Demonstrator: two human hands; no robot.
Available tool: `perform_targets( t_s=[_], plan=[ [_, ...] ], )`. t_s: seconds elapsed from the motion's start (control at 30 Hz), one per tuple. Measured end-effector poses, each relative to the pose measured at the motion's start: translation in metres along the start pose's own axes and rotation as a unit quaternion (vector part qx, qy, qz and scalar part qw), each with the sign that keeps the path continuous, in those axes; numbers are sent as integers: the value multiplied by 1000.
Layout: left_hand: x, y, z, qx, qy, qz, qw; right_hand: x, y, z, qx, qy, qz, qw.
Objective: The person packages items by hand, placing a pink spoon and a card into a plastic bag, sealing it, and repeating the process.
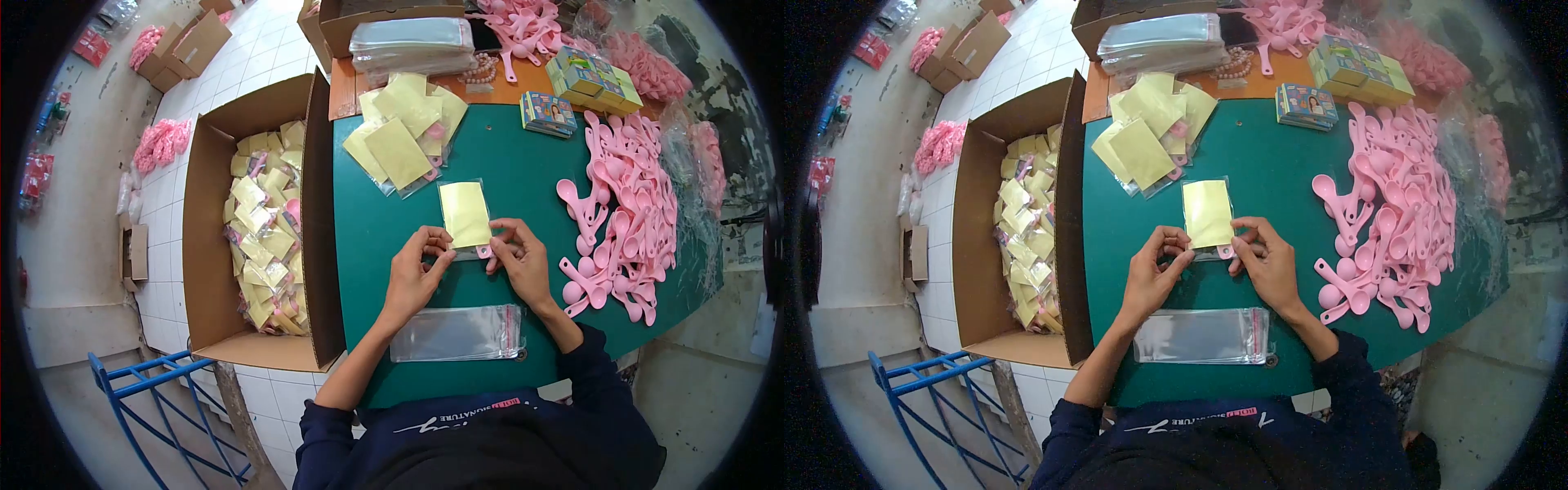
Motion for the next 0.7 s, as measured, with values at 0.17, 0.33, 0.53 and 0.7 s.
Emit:
perform_targets(
  t_s=[0.17,0.33,0.53,0.7],
  plan=[
    [-2,5,2,-19,-22,23,999,0,0,0,10,-4,7,1000],
    [-2,4,2,-12,-25,-2,1000,0,-1,0,25,-7,5,1000],
    [-3,4,2,-1,-38,-55,998,-2,5,3,26,-31,82,996],
    [-7,46,-3,83,-32,-111,990,-6,-22,3,-59,-19,54,997]
  ],
)
Point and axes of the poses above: each hand's wrist, its own z-axis away from the middle knuckle, its own x-axis out of the palm, y = z × x, the point moved 1 cm from there along -z, towards the middle knuckle, and after that the axes turned 15 degrees about -y, right-handed, at the moved point
